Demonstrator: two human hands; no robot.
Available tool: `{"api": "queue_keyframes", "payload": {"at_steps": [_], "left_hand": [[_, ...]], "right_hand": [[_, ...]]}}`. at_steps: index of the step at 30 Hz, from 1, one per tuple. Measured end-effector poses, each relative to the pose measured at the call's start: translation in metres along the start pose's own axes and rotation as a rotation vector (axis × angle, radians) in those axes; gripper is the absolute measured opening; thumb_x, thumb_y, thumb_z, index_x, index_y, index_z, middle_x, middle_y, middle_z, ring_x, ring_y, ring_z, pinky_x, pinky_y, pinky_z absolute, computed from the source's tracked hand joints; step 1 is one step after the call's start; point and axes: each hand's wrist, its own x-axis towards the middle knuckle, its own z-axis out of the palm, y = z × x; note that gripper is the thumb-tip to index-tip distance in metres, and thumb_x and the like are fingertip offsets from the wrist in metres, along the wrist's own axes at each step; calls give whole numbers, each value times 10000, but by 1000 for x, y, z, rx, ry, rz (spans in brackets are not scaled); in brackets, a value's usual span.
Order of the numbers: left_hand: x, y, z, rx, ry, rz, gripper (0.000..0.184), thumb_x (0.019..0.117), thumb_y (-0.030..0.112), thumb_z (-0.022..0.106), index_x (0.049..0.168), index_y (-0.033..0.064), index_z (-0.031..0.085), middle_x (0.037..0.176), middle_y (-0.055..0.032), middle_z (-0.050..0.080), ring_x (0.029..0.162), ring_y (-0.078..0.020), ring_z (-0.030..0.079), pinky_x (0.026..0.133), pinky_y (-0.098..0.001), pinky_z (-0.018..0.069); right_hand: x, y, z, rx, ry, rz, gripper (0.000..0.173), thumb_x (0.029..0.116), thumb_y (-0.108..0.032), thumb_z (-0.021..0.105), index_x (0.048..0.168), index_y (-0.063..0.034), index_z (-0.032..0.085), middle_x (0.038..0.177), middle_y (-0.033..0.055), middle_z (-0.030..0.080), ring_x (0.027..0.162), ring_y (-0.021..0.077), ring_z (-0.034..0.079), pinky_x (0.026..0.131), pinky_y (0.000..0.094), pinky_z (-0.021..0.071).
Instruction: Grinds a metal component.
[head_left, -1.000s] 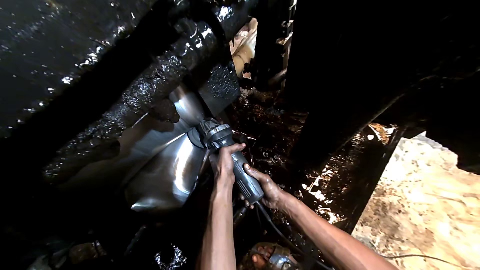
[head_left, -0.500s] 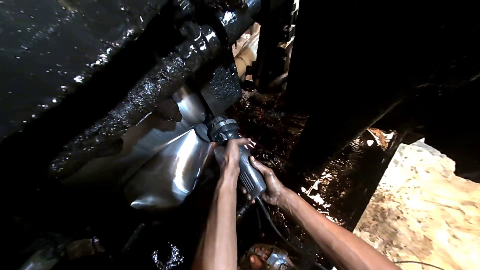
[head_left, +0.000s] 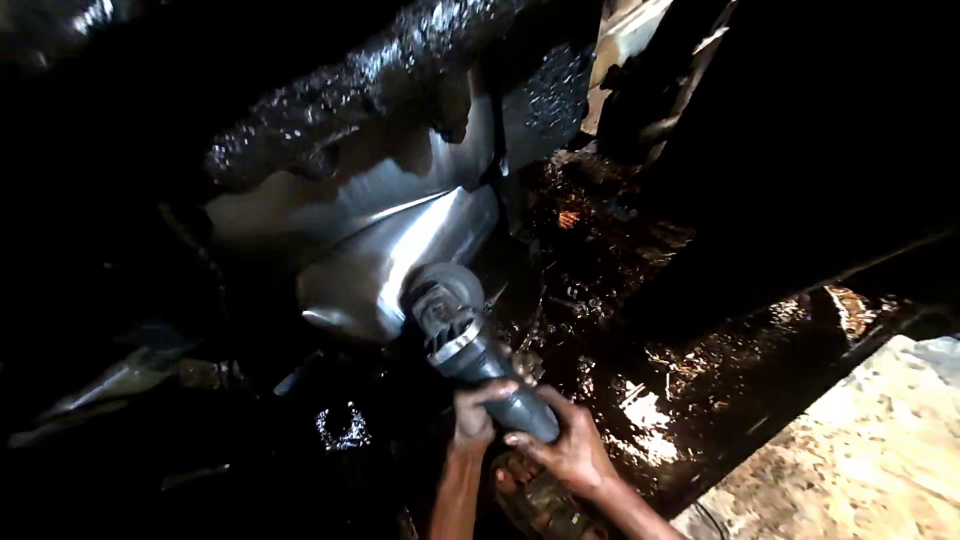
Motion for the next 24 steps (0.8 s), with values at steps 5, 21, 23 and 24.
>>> {"api": "queue_keyframes", "payload": {"at_steps": [5,21,23,24], "left_hand": [[-30,1,-31,-127,-160,140,354,749,219,781,1055,55,709,880,-103,716,835,-244,711,831,-419,581],[-45,31,-65,-185,-103,275,385,721,264,784,1024,53,675,813,-76,682,759,-234,696,769,-430,585],[-45,32,-66,-193,-102,292,382,725,256,788,1025,51,672,811,-84,683,752,-240,697,760,-433,585],[-45,33,-66,-191,-107,298,387,730,260,791,1032,50,672,815,-85,685,756,-241,698,761,-433,585]], "right_hand": [[-21,-3,24,-159,-24,-80,742,721,-734,758,1182,-154,720,939,28,763,852,160,740,753,462,617],[-18,-37,60,-290,-20,-162,688,731,-728,726,1111,-155,743,864,31,753,772,191,732,651,467,592],[-17,-38,61,-291,-22,-162,697,730,-735,722,1117,-155,745,874,30,756,778,188,733,656,463,594],[-17,-39,61,-291,-24,-160,701,730,-736,720,1123,-155,746,875,30,756,780,186,734,658,462,594]]}}
